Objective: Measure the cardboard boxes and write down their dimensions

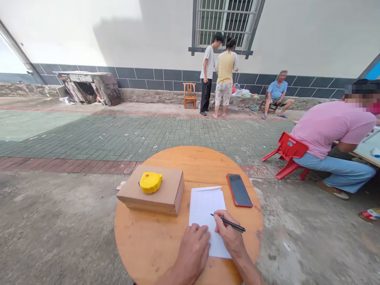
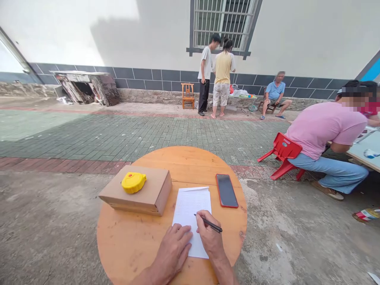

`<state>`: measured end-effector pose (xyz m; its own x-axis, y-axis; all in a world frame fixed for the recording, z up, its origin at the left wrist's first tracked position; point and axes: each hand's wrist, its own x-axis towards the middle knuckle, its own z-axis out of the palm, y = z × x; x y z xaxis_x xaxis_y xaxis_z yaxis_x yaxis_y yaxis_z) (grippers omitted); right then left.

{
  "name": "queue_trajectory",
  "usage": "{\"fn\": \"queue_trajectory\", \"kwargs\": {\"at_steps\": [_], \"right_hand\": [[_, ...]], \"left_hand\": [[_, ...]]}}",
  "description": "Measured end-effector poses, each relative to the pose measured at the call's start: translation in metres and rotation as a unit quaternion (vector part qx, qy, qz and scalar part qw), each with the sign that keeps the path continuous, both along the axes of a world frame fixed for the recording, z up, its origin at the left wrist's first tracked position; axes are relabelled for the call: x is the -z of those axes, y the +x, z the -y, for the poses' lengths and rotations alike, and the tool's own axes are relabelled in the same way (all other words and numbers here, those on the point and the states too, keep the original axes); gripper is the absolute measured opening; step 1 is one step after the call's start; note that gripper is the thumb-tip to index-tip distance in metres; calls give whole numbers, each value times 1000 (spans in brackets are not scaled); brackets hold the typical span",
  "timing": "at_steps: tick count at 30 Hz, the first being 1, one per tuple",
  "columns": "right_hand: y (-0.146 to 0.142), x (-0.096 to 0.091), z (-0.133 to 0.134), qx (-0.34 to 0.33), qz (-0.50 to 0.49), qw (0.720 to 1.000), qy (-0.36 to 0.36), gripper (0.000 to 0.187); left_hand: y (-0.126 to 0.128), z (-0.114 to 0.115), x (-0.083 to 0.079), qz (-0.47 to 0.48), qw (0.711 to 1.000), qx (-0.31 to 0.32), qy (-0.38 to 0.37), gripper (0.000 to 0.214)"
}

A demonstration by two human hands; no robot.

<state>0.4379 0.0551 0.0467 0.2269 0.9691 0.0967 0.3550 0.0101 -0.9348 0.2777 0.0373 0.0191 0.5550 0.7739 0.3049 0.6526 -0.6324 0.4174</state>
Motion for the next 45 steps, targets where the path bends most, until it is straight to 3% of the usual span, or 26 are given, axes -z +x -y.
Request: {"fn": "queue_trajectory", "kwargs": {"at_steps": [6, 14, 26, 32, 45], "right_hand": [[-4, 6, -12, -16, 30, 999, -2, 20], [1, 8, -14, -23, 43, 999, -5, 24], [-2, 18, -11, -13, 85, 996, -7, 27], [-6, 14, -15, -17, 101, 995, -13, 27], [-6, 19, -15, -15, 145, 989, 38, 28]], "left_hand": [[3, 0, 0, 4, 1000, -17, -9, 21], [11, -3, 0, 7, 998, -58, 5, 23], [9, -5, -4, 4, 999, -49, 5, 26], [9, -5, -2, 5, 999, -48, -6, 26], [9, -7, -2, -2, 998, -54, -16, 22]]}}
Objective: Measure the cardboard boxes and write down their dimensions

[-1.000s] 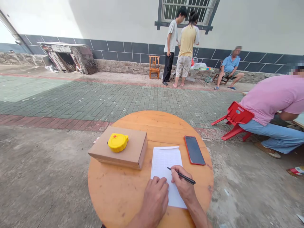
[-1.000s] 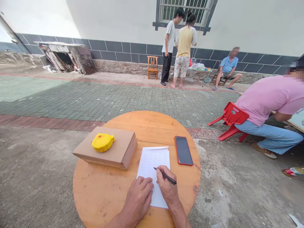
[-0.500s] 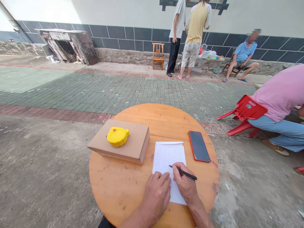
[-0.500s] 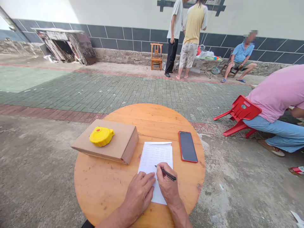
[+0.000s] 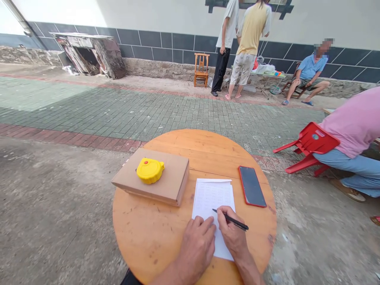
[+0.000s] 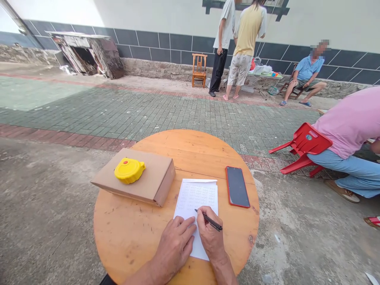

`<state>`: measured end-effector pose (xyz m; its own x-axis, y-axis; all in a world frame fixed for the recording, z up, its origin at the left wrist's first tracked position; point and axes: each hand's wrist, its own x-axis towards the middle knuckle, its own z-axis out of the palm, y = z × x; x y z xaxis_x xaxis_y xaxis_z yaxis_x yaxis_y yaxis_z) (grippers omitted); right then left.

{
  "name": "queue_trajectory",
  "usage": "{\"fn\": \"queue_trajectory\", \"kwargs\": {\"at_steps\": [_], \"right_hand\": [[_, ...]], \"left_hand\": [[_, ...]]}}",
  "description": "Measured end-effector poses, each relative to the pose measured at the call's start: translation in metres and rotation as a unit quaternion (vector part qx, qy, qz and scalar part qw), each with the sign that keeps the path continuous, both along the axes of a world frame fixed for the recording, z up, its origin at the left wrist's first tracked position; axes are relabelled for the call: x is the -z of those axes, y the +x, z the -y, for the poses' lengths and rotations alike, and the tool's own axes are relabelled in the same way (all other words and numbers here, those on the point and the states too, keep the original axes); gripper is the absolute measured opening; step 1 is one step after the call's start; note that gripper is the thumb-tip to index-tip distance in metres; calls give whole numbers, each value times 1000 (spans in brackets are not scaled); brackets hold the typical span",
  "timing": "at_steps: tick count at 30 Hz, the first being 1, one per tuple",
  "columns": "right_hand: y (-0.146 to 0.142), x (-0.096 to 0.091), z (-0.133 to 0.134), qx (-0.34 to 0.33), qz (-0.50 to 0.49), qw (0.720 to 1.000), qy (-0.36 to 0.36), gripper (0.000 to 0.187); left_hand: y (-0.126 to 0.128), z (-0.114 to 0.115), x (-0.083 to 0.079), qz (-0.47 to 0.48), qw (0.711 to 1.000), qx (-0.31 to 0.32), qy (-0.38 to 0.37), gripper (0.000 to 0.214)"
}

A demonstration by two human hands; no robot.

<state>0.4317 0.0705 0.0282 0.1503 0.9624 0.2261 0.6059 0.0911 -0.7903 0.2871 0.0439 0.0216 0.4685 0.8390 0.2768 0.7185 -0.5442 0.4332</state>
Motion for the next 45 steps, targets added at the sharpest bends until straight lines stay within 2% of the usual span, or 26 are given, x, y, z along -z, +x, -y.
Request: {"fn": "queue_trajectory", "kwargs": {"at_steps": [23, 31, 45], "right_hand": [[-1, -3, -1, -20, 4, 999, 28, 25], [2, -1, 2, 28, -36, 999, 4, 27], [0, -1, -1, 15, -12, 999, 32, 28]], "left_hand": [[0, 0, 2, 23, 1000, -9, -10, 23], [0, 2, -1, 17, 1000, -8, -22, 24], [1, 0, 5, 18, 1000, -11, 6, 24]]}}
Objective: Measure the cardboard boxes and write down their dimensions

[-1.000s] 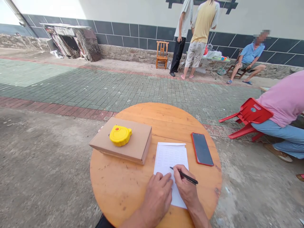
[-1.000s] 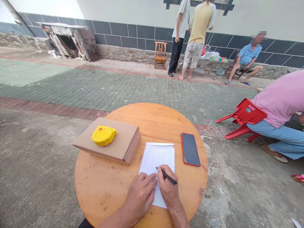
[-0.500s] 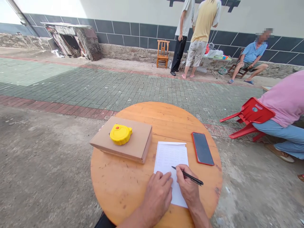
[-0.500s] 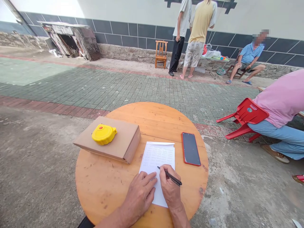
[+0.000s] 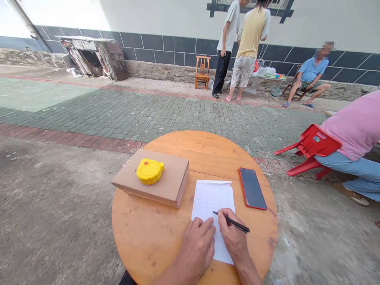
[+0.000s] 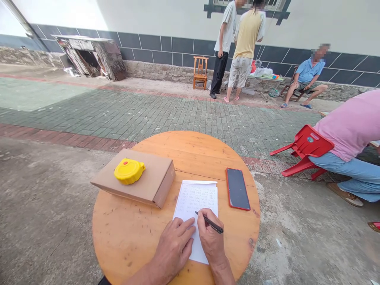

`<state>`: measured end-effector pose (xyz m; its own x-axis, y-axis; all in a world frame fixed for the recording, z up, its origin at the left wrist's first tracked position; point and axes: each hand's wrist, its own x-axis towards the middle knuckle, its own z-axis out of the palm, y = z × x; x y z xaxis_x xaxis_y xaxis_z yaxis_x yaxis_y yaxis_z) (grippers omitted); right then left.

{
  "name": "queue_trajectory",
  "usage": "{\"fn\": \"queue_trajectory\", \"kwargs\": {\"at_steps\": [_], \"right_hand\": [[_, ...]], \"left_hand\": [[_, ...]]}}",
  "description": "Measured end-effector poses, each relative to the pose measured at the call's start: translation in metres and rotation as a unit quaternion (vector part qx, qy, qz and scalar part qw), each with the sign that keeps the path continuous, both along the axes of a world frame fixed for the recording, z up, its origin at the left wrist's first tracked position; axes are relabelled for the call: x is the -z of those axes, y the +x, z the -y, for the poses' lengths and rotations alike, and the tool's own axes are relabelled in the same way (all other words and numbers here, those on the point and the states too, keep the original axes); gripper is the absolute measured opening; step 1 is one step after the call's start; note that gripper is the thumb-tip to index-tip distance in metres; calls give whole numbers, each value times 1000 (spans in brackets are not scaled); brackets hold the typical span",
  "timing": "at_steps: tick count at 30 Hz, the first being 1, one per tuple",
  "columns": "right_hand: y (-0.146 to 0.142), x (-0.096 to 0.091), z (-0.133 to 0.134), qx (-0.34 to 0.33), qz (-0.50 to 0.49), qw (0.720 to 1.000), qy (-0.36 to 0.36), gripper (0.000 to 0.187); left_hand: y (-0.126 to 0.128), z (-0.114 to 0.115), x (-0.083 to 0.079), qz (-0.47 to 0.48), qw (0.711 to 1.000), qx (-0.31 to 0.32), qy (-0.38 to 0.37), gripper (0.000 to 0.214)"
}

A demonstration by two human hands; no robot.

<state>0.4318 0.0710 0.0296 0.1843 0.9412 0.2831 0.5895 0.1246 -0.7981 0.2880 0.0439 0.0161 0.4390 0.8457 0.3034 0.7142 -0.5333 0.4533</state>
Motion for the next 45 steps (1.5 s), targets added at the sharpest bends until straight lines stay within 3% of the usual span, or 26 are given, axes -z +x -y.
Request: {"fn": "queue_trajectory", "kwargs": {"at_steps": [16, 27, 45], "right_hand": [[1, 1, 0, -13, 3, 1000, -17, 27], [4, 3, 3, 30, -47, 998, -33, 30], [4, 8, 0, 22, -21, 999, -35, 28]], "left_hand": [[-1, 1, -4, 1, 1000, -4, -16, 25], [-1, 0, -4, 8, 1000, -3, -15, 27], [-1, 1, -6, -11, 1000, 0, -20, 28]]}}
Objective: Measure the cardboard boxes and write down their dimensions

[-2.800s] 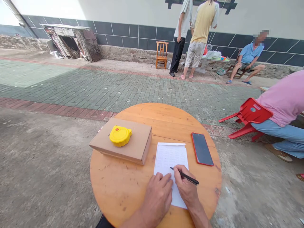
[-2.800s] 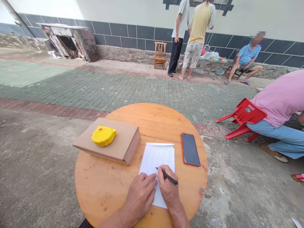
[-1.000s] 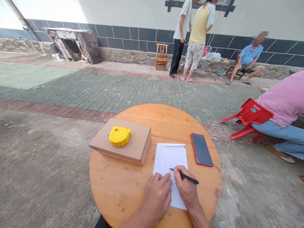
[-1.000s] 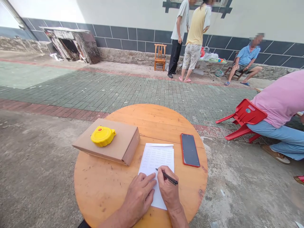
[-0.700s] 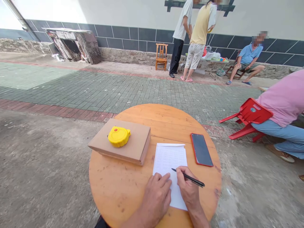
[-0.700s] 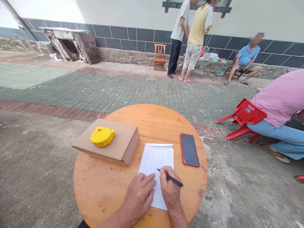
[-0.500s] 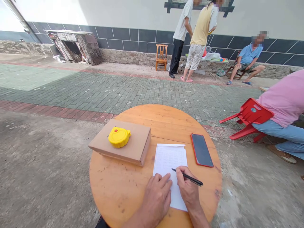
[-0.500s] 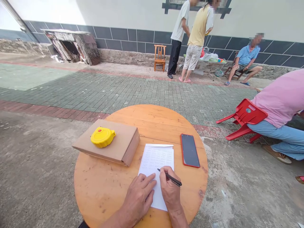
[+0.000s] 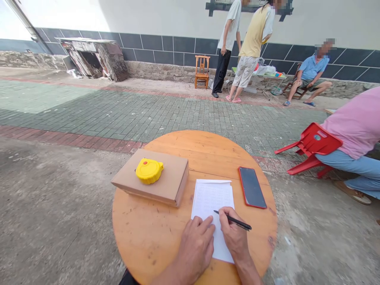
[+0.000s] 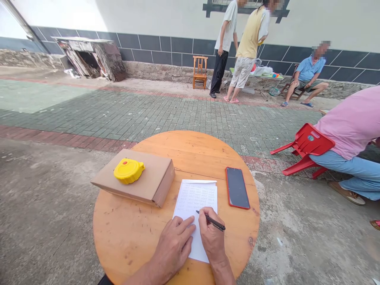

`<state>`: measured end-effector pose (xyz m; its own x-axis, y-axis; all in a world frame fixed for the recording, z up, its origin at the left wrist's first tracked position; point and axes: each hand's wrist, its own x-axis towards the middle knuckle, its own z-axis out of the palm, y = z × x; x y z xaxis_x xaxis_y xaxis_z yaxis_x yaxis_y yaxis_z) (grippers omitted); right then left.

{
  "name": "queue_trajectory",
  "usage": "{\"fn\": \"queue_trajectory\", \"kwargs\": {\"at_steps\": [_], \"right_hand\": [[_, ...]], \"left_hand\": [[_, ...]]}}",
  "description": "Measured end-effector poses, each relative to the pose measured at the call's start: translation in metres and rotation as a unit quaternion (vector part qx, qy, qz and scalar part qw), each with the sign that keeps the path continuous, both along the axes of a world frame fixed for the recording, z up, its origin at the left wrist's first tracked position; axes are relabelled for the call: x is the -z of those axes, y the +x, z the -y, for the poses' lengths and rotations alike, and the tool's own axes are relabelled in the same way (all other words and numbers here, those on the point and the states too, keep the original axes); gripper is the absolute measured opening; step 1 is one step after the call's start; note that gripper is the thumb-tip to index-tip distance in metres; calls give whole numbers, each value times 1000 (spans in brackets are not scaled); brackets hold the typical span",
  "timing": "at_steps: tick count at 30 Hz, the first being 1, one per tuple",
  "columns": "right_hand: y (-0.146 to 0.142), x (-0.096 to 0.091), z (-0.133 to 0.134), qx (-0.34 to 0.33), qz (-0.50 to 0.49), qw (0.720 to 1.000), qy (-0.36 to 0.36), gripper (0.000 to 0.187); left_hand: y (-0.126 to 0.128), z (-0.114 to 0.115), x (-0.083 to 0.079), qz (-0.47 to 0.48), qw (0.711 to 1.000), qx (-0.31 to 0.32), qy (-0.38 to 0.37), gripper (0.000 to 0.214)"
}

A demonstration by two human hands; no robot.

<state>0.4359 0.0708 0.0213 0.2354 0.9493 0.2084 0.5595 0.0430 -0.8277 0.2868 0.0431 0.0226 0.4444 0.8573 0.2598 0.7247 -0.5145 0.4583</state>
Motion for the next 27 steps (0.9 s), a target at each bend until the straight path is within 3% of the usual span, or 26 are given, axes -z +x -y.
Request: {"fn": "queue_trajectory", "kwargs": {"at_steps": [27], "right_hand": [[-1, -2, -1, -5, -25, 999, -29, 29]], "left_hand": [[0, 0, -2, 11, 1000, -1, 5, 27]]}}
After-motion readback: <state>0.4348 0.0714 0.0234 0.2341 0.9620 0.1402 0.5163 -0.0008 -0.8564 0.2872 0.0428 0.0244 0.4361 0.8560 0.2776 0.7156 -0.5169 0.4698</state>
